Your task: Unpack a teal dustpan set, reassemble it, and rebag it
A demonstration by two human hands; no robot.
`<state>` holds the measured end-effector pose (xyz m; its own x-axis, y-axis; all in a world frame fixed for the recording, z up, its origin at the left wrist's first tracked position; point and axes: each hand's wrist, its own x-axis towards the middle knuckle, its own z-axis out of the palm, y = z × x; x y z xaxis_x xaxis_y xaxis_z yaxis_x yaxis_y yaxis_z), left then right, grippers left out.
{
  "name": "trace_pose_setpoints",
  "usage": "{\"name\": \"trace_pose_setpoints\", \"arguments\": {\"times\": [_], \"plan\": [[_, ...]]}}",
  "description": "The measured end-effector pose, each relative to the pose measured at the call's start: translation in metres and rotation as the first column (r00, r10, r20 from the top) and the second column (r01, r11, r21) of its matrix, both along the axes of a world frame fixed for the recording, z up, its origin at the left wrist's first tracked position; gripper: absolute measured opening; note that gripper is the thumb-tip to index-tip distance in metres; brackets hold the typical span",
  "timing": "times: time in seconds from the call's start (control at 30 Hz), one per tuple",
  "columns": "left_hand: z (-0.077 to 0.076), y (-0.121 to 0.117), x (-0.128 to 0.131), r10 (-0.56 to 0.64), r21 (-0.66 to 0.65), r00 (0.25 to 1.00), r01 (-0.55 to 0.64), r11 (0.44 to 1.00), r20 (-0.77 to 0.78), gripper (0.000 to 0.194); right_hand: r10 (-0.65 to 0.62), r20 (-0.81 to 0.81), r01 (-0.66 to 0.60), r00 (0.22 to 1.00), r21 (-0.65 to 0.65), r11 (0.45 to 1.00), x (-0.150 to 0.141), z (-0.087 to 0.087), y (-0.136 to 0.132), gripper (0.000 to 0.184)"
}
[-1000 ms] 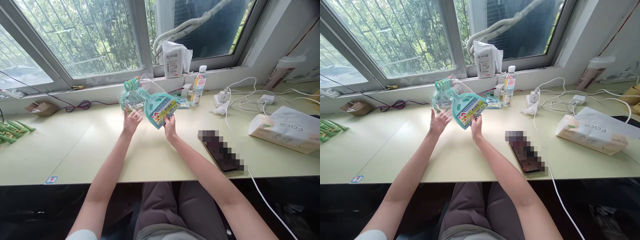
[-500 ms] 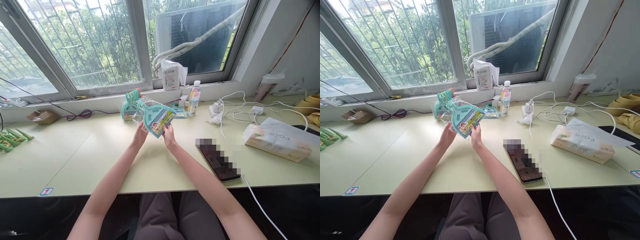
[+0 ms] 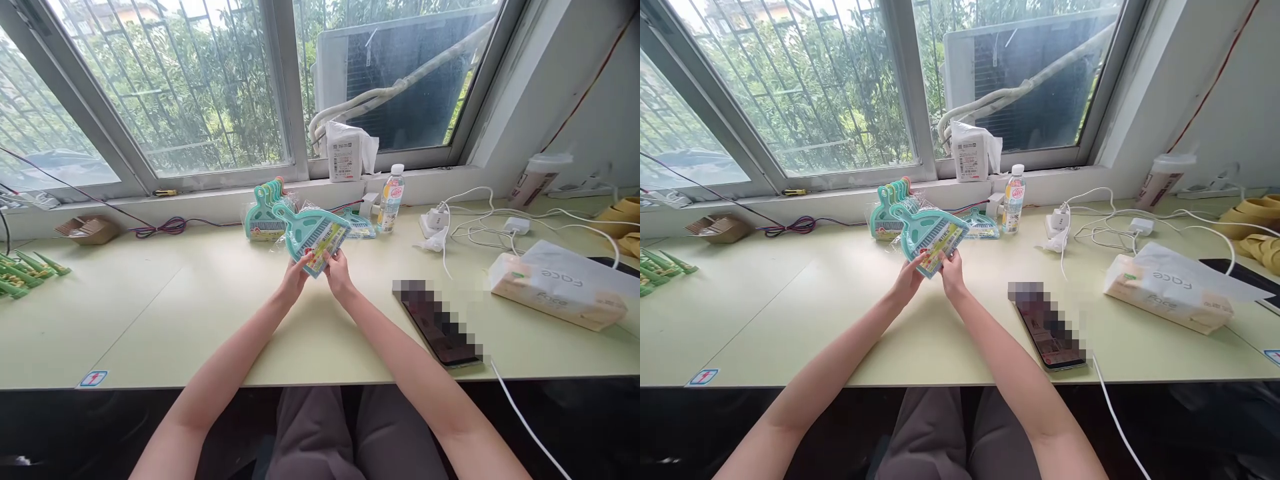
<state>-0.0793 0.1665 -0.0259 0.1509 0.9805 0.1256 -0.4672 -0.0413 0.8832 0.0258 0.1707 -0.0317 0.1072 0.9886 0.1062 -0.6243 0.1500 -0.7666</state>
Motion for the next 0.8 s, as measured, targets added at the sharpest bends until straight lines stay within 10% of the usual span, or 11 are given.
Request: {"name": "trace_pose_setpoints", "arguments": {"times": [0.23, 0.53, 0.8], "plan": [[-0.004, -0.003, 0.005, -0.203, -0.084, 0.979, 0.203, 0.975, 0.019, 0.043, -0.029, 0.003, 0.029, 1.0, -0.001, 1.0, 0.007, 0.001, 0.006, 0.026], [-0.013, 0.005, 0.001, 0.123, -0.022, 0.983, -0.127, 0.992, -0.136, 0.048, -0.039, 0.127, 0.062, 0.991, -0.181, 0.982, 0.012, -0.001, 0.011, 0.018], [-0.002, 0.03, -0.037, -0.066, -0.183, 0.954, 0.012, 0.983, -0.291, 0.044, 0.114, 0.377, -0.012, 0.919, -0.262, 0.965, 0.055, 0.005, 0.026, 0.017]]}}
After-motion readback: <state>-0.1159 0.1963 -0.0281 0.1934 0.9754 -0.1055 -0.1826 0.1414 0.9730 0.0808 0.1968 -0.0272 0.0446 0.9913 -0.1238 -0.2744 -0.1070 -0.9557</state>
